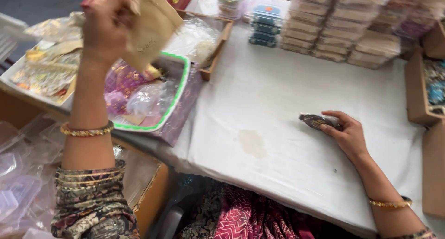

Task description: The person places a small decorative item into a clear plastic bag and seals it. They then place the bagged item into a small beige drawstring pouch and tie it closed. Finally, they place the pouch into a small clear plastic container and close the lid.

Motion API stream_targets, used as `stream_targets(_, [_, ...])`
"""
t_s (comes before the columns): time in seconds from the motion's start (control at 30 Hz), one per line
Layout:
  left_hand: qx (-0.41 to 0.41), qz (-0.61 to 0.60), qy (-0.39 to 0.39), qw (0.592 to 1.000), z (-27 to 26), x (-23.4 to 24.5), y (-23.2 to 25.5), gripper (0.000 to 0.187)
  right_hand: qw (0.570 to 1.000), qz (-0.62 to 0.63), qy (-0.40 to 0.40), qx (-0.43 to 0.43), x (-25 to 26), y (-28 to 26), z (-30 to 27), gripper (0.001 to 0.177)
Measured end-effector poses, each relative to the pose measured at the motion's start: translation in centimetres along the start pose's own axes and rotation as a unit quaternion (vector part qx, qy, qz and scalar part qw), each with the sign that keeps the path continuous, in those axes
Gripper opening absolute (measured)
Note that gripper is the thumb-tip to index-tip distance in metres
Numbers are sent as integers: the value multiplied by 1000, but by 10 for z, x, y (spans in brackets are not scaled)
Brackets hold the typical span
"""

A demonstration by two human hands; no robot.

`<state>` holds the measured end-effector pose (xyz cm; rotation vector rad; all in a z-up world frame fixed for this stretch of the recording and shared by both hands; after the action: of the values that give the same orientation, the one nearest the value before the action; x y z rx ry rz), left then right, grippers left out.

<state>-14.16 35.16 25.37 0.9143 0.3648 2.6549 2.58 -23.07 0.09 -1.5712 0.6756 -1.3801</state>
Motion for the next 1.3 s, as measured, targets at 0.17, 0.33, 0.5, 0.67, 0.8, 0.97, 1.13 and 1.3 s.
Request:
stream_targets(0.17, [-7, 95, -280, 955, 3, -83, 60, 17, 997, 47, -59, 12, 1, 5, -1, 42])
stream_targets(0.33, [148, 282, -360, 877, -7, -36, -19, 25, 992, 64, -108, 16, -3, -1, -5, 41])
stream_targets(0.5, [252, 407, -256, 840, -48, 61, -123, 30, 992, 11, -123, 31, -9, -9, -8, 44])
stream_targets(0.67, [368, 426, -153, 812, -134, 128, -248, 38, 995, -22, -95, 9, -3, -1, -6, 43])
stream_targets(0.8, [398, 428, -142, 798, -156, 133, -231, 35, 996, -6, -82, 19, -10, -1, -8, 44])
stream_targets(0.97, [270, 374, -170, 871, -143, 79, -243, 39, 999, -42, -31, 12, -15, -11, -13, 42])
stream_targets(1.13, [246, 345, -238, 874, -109, 9, -299, 43, 999, -32, -1, 40, -15, 1, -11, 43])
stream_targets(1.3, [275, 364, -336, 824, -95, -25, -307, 37, 995, -94, 25, 15, -12, 6, -12, 45])
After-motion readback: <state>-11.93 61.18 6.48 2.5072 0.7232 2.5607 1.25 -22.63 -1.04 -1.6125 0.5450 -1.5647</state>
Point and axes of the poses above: each hand's wrist, its own z-axis towards the middle knuckle, its own x-axis out of the back of the hand, y = z × x, the point moved 6 cm from there along z, towards the middle knuckle
